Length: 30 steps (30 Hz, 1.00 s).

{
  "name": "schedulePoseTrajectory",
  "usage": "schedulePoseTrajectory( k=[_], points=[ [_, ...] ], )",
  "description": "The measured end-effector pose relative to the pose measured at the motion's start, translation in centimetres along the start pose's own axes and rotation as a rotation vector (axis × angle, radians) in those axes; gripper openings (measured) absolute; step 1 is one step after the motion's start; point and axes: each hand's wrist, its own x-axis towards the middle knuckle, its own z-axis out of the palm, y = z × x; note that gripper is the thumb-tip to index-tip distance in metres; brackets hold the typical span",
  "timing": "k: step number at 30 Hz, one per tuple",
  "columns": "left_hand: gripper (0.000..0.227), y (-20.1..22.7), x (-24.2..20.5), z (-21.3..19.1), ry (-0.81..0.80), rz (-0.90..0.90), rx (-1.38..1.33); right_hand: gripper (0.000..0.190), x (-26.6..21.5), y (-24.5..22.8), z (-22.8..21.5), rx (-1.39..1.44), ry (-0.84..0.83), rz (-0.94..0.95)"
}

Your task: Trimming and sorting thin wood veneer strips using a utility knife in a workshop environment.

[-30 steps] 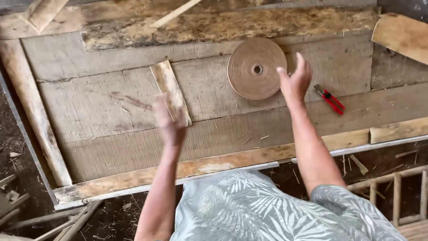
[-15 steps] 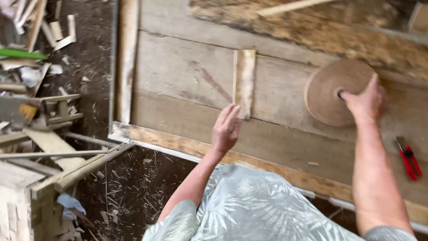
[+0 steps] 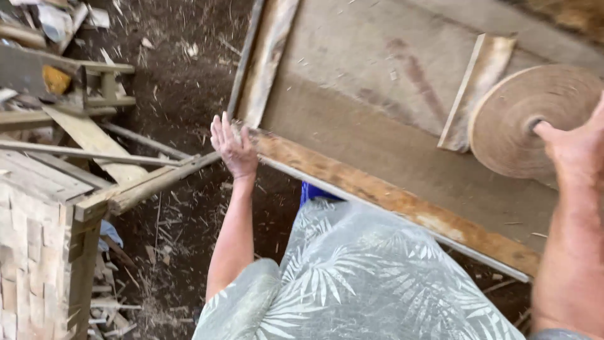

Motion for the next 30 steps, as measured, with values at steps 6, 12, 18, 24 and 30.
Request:
schedulePoseTrajectory(
  k=[6, 12, 18, 24, 30],
  points=[
    [0.072, -4.6, 3.3, -1.7, -0.157, -0.047, -0.061, 0.109, -2.2, -16.3, 10.6, -0.366, 0.015, -0.201],
    [0.086, -7.9, 5.1, -1.1, -0.318, -0.089, -0.194, 0.097, -2.8, -26.0, 15.4, -0.315, -0.236, 0.126],
    [0.088, -9.3, 6.7, -0.9, -0.4, -0.153, -0.239, 0.074, -4.4, -37.3, 19.1, -0.374, -0.188, -0.332],
    [0.086, -9.2, 7.7, -1.2, -0.459, -0.186, -0.227, 0.05, -8.1, -43.5, 31.1, -0.122, -0.29, -0.992],
    [0.094, -8.8, 8.4, -1.6, -0.493, -0.216, -0.216, 0.037, -9.5, -42.6, 37.2, -0.17, -0.459, -1.003]
  ],
)
